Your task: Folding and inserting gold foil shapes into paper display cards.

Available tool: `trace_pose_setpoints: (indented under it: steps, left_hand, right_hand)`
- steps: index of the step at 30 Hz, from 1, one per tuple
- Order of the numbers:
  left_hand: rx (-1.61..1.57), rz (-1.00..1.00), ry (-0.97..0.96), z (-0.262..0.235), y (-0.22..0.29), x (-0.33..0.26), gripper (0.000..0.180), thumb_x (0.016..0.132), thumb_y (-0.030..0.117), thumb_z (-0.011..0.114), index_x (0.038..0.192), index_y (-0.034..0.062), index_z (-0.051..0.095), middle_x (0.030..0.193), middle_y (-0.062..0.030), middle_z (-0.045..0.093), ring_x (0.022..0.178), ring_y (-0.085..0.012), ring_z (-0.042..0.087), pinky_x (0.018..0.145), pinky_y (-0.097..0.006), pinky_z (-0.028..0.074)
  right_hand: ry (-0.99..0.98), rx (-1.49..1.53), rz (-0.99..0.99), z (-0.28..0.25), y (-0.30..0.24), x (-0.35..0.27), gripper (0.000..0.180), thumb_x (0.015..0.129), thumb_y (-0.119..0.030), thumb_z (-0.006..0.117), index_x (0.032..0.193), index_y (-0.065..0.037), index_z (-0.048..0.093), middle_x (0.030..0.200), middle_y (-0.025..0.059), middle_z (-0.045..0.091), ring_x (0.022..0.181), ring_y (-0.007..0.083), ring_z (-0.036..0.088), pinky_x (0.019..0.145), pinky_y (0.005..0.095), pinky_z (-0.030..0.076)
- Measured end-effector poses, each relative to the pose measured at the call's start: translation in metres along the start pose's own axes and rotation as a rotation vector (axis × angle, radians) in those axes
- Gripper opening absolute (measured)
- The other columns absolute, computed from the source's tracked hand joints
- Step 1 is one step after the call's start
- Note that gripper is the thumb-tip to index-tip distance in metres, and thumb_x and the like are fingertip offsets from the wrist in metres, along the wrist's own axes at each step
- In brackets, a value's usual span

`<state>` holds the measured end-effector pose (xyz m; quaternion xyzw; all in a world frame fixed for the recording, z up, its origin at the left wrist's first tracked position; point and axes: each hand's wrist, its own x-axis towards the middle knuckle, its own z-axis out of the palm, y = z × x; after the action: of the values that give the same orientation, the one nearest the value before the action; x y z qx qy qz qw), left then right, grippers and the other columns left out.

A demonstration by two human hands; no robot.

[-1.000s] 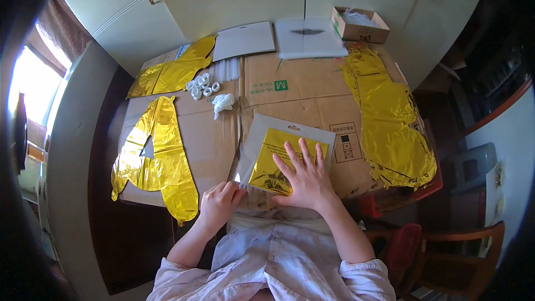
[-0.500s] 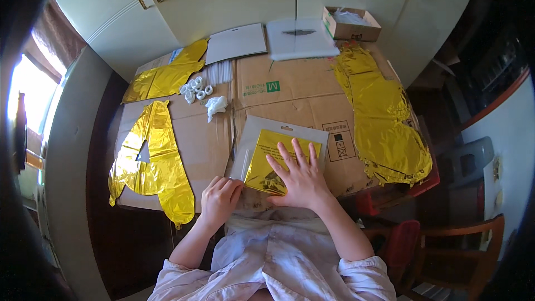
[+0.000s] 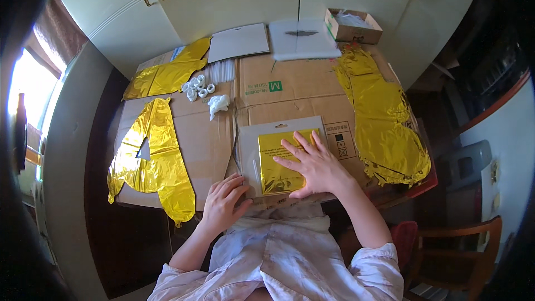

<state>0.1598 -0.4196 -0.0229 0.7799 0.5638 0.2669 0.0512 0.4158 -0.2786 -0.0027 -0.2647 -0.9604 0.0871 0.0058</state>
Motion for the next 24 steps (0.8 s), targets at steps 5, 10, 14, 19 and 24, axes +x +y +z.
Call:
trace_pose_setpoints:
  steps: [5, 10, 14, 19, 24]
  left_hand:
    - [0.029, 0.017, -0.038, 0.006, 0.007, 0.009, 0.046, 0.078, 0.027, 0.074, 0.116, 0.0039, 0.063, 0.118, -0.0096, 0.061, 0.116, -0.0271, 0.056, 0.093, -0.041, 0.042]
    - [0.083, -0.001, -0.087, 0.008, 0.008, 0.019, 0.054, 0.078, 0.031, 0.074, 0.121, 0.0027, 0.060, 0.114, -0.0094, 0.056, 0.112, -0.0271, 0.054, 0.092, -0.040, 0.042]
    - [0.101, -0.025, -0.108, 0.008, 0.008, 0.023, 0.063, 0.076, 0.038, 0.075, 0.125, 0.0023, 0.058, 0.113, -0.0097, 0.053, 0.109, -0.0284, 0.052, 0.091, -0.040, 0.042]
    - [0.086, -0.044, -0.126, 0.009, 0.006, 0.027, 0.073, 0.074, 0.043, 0.076, 0.130, 0.0024, 0.054, 0.112, -0.0104, 0.052, 0.107, -0.0294, 0.050, 0.090, -0.042, 0.042]
    - [0.055, -0.070, -0.170, 0.006, 0.006, 0.028, 0.073, 0.075, 0.042, 0.075, 0.133, 0.0031, 0.052, 0.118, -0.0118, 0.051, 0.111, -0.0310, 0.050, 0.093, -0.043, 0.041]
  right_hand:
    - [0.063, 0.053, 0.091, 0.014, -0.016, -0.017, 0.093, 0.072, -0.071, 0.065, 0.148, -0.025, 0.038, 0.156, 0.0127, 0.026, 0.146, 0.0378, 0.016, 0.116, 0.0625, 0.011]
    - [0.114, 0.133, 0.087, 0.027, -0.025, -0.019, 0.081, 0.071, -0.062, 0.072, 0.140, -0.027, 0.049, 0.156, 0.0093, 0.029, 0.145, 0.0382, 0.018, 0.115, 0.0620, 0.012]
    - [0.181, 0.106, 0.082, 0.032, -0.025, -0.018, 0.074, 0.069, -0.059, 0.074, 0.134, -0.028, 0.054, 0.154, 0.0082, 0.032, 0.144, 0.0379, 0.021, 0.116, 0.0616, 0.012]
    - [0.214, 0.112, 0.073, 0.031, -0.024, -0.019, 0.069, 0.069, -0.056, 0.074, 0.130, -0.029, 0.057, 0.153, 0.0079, 0.035, 0.144, 0.0382, 0.024, 0.115, 0.0620, 0.013]
    - [0.318, 0.038, 0.057, 0.032, -0.028, -0.018, 0.062, 0.069, -0.050, 0.075, 0.122, -0.021, 0.061, 0.148, 0.0091, 0.040, 0.140, 0.0372, 0.029, 0.114, 0.0637, 0.017]
